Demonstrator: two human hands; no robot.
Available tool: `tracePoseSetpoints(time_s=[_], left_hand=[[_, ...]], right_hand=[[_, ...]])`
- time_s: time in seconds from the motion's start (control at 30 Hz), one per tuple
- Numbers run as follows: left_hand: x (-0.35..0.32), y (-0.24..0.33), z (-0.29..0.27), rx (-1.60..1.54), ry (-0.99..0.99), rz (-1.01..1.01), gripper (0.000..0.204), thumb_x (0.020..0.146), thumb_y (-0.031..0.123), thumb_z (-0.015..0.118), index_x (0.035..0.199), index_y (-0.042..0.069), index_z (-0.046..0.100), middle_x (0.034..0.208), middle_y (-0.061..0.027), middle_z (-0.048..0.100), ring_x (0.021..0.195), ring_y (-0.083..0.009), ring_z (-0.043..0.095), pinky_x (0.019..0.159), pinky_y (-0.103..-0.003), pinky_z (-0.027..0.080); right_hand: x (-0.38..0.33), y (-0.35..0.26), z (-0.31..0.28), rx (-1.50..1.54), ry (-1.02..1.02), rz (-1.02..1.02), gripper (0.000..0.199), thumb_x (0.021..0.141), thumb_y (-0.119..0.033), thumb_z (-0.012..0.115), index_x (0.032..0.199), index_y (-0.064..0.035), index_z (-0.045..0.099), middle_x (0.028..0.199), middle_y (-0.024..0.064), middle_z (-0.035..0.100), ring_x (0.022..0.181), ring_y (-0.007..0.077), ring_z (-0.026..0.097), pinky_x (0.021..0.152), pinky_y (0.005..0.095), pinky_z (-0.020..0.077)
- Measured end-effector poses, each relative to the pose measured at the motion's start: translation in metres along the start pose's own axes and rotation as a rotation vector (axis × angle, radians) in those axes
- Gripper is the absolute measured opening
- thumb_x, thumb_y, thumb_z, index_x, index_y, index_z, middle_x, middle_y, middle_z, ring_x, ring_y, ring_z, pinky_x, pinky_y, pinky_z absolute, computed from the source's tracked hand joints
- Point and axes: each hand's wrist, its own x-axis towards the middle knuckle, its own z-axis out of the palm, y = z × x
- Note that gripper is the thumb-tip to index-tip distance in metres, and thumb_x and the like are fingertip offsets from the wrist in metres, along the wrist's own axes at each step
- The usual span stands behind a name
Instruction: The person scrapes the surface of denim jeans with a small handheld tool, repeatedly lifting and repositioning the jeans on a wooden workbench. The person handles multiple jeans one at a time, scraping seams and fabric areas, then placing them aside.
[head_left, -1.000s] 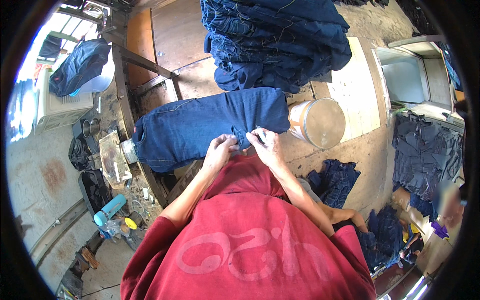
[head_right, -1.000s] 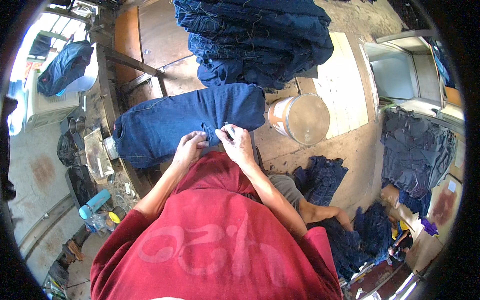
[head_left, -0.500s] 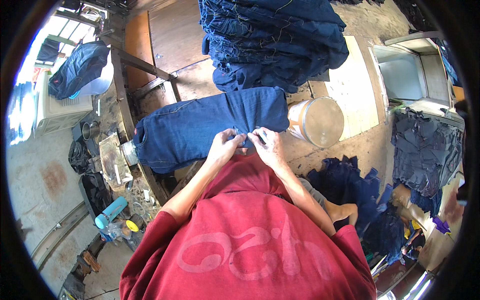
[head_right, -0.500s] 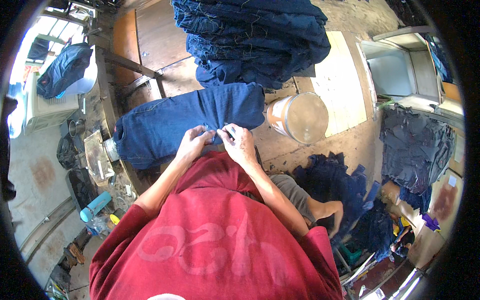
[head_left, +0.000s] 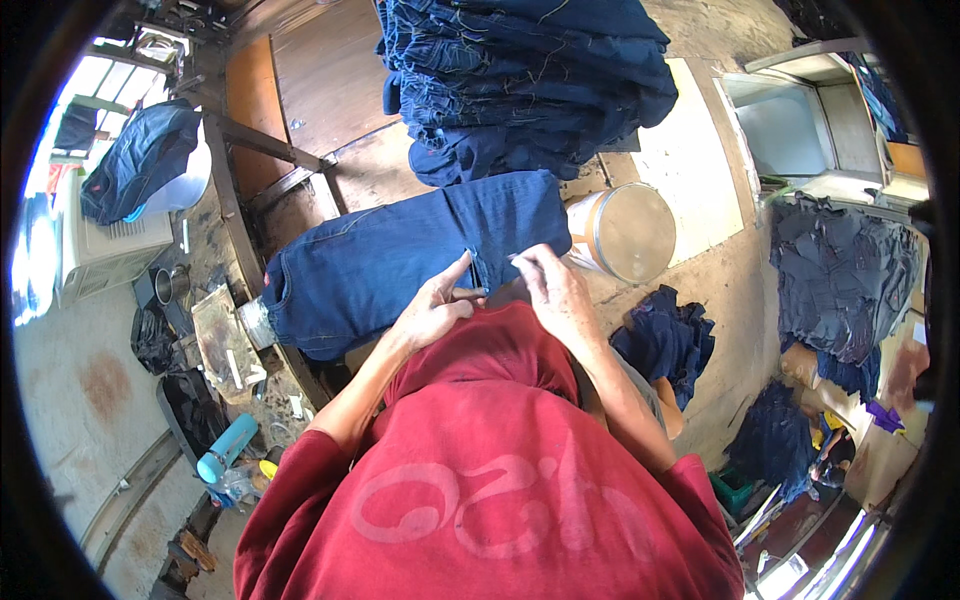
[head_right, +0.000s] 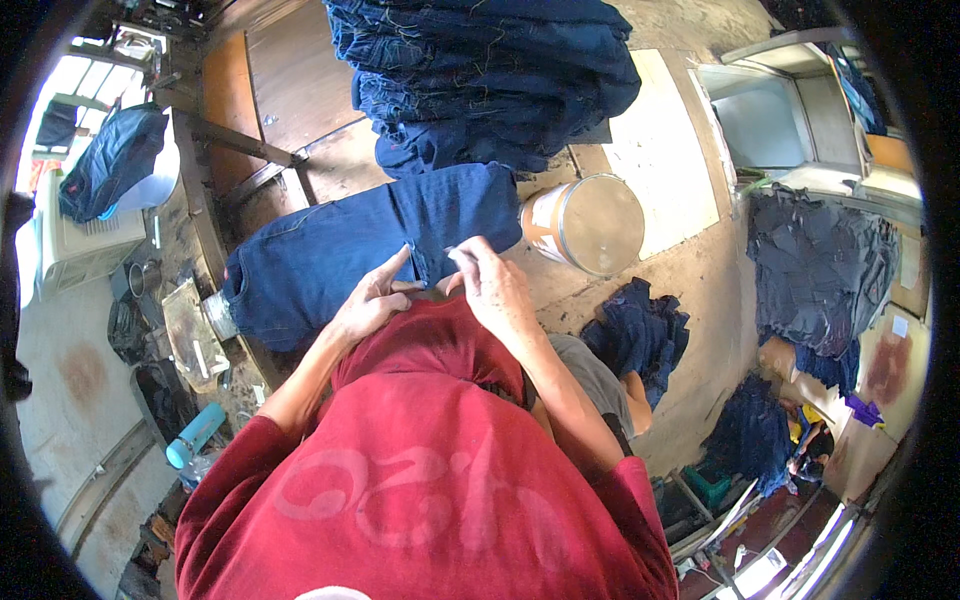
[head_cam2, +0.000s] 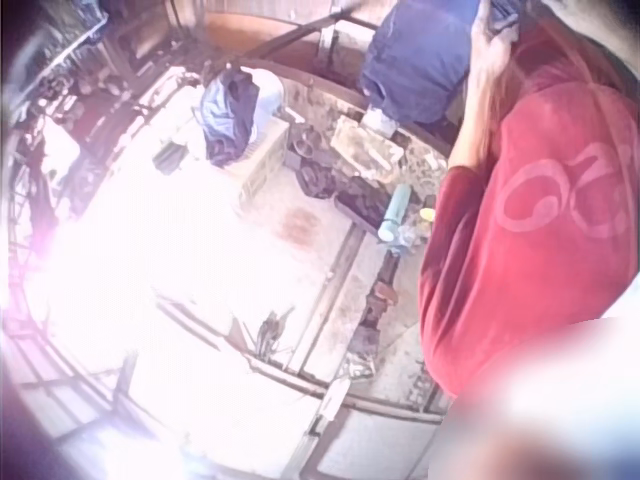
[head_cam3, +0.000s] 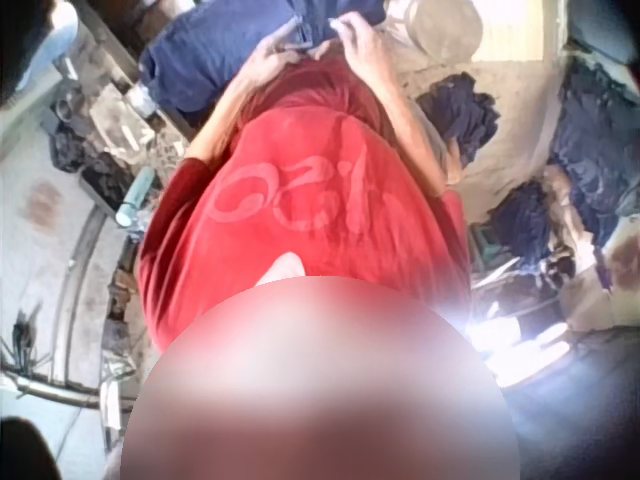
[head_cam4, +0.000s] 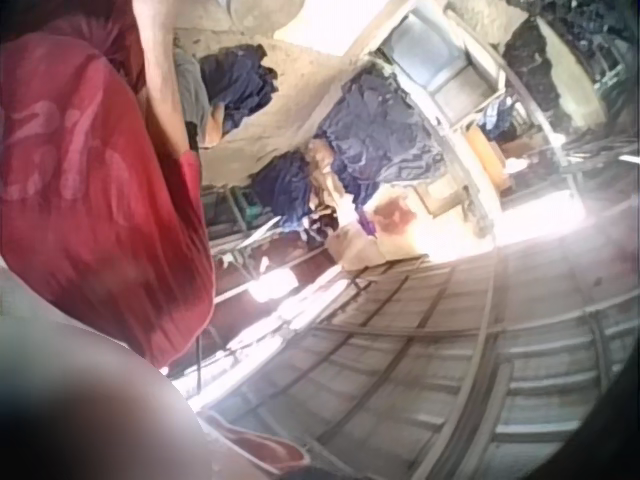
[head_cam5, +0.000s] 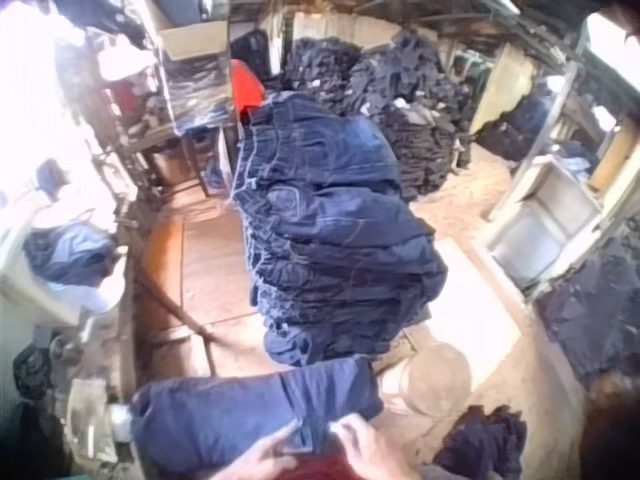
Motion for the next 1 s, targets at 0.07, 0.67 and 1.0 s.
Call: tracePoseSetpoints(time_s=[0.07, 0.67, 1.0], left_hand=[[0.001, 0.004, -0.002, -0.044, -0.014, -0.071, 0.1, 0.089, -0.011, 0.055, 0.177, 0.011, 0.013, 0.142, -0.0218, 0.066, 0.073, -0.0038, 0.059, 0.061, -0.019, 0.047], [-0.005, 0.022, -0.009, -0.065, -0.101, -0.217, 0.11, 0.085, -0.016, 0.052, 0.179, 0.023, 0.011, 0.151, -0.0235, 0.061, 0.062, -0.0037, 0.047, 0.052, -0.021, 0.042], [-0.003, 0.013, -0.009, -0.162, -0.085, -0.24, 0.115, 0.082, -0.019, 0.052, 0.179, 0.024, 0.009, 0.15, -0.0225, 0.062, 0.062, -0.0031, 0.045, 0.051, -0.022, 0.04]], right_hand=[[-0.002, -0.015, 0.001, -0.095, -0.037, -0.104, 0.014, 0.111, -0.023, 0.061, 0.109, -0.0098, 0.065, 0.083, 0.0147, 0.078, 0.08, 0.0384, 0.077, 0.069, 0.0519, 0.058], [0.021, -0.03, -0.002, -0.424, 0.061, -0.226, 0.023, 0.101, -0.029, 0.072, 0.089, -0.01, 0.072, 0.083, 0.0172, 0.076, 0.079, 0.0383, 0.076, 0.067, 0.052, 0.0584], [0.014, -0.025, -0.002, -0.455, -0.022, -0.233, 0.027, 0.099, -0.032, 0.073, 0.084, -0.0093, 0.073, 0.077, 0.0145, 0.075, 0.076, 0.0371, 0.075, 0.068, 0.0513, 0.0578]])
